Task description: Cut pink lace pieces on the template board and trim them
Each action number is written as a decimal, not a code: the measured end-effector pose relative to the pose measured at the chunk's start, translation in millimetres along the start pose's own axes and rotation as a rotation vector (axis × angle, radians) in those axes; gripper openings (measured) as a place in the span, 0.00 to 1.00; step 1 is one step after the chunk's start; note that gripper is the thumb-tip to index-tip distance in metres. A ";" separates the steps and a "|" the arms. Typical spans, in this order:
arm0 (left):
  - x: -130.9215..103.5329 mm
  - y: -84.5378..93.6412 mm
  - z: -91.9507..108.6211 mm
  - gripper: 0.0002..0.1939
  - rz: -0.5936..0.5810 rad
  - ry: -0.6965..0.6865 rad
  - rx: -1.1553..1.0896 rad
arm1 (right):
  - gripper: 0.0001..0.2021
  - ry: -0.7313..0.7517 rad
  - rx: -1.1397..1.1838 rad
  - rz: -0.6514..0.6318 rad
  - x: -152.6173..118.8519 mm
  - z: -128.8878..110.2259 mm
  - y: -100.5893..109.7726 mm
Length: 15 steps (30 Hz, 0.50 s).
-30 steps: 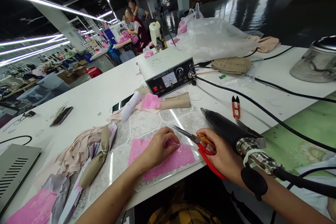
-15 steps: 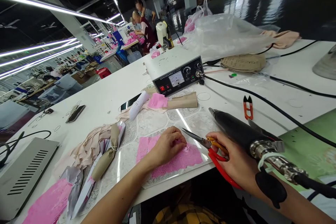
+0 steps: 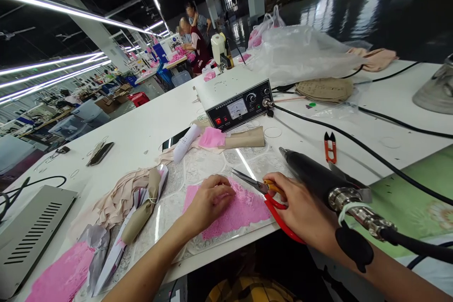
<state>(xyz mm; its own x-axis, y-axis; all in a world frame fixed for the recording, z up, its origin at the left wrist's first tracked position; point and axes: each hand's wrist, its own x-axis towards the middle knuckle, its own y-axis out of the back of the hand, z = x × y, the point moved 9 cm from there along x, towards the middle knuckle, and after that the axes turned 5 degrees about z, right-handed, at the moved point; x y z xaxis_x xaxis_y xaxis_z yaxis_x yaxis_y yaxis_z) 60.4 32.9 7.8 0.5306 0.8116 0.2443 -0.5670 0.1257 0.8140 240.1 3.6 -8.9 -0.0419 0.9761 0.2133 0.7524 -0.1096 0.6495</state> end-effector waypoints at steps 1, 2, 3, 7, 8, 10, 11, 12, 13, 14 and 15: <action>-5.9 4.7 -5.6 0.07 0.012 0.007 0.018 | 0.13 0.013 -0.026 -0.036 4.6 -1.1 -5.4; -11.8 9.7 -12.2 0.07 0.026 0.018 0.035 | 0.13 0.020 -0.059 -0.059 9.0 -1.5 -9.9; -17.8 15.0 -19.7 0.07 0.042 0.033 0.052 | 0.14 0.021 -0.093 -0.070 13.1 -1.2 -13.5; -40.3 36.1 -49.9 0.06 0.116 0.116 0.124 | 0.11 0.024 -0.215 -0.114 22.9 -1.2 -24.6; -45.2 40.0 -55.9 0.06 0.132 0.136 0.138 | 0.11 0.026 -0.240 -0.126 23.7 -1.8 -26.4; -53.3 44.7 -64.7 0.05 0.153 0.167 0.156 | 0.11 0.032 -0.276 -0.141 24.1 -3.5 -28.3; -56.4 45.5 -67.6 0.05 0.159 0.178 0.159 | 0.11 0.035 -0.287 -0.143 23.9 -4.3 -28.6; -58.9 45.6 -69.6 0.05 0.163 0.185 0.159 | 0.11 0.038 -0.295 -0.143 23.6 -4.9 -28.8; -60.8 45.2 -70.9 0.05 0.167 0.191 0.157 | 0.11 0.041 -0.298 -0.141 23.4 -5.1 -28.7; -62.2 44.6 -71.7 0.05 0.169 0.196 0.154 | 0.11 0.045 -0.298 -0.137 23.3 -4.9 -28.5; -63.1 44.0 -72.2 0.05 0.172 0.200 0.150 | 0.11 0.049 -0.295 -0.133 23.3 -4.3 -28.4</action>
<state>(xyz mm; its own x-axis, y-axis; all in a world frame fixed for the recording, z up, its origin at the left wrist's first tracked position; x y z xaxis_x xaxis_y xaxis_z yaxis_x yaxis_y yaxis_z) -43.4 28.4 -9.9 0.2920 0.9118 0.2886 -0.5306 -0.0967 0.8421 214.9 28.7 -19.2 -0.1641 0.9761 0.1426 0.5157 -0.0384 0.8559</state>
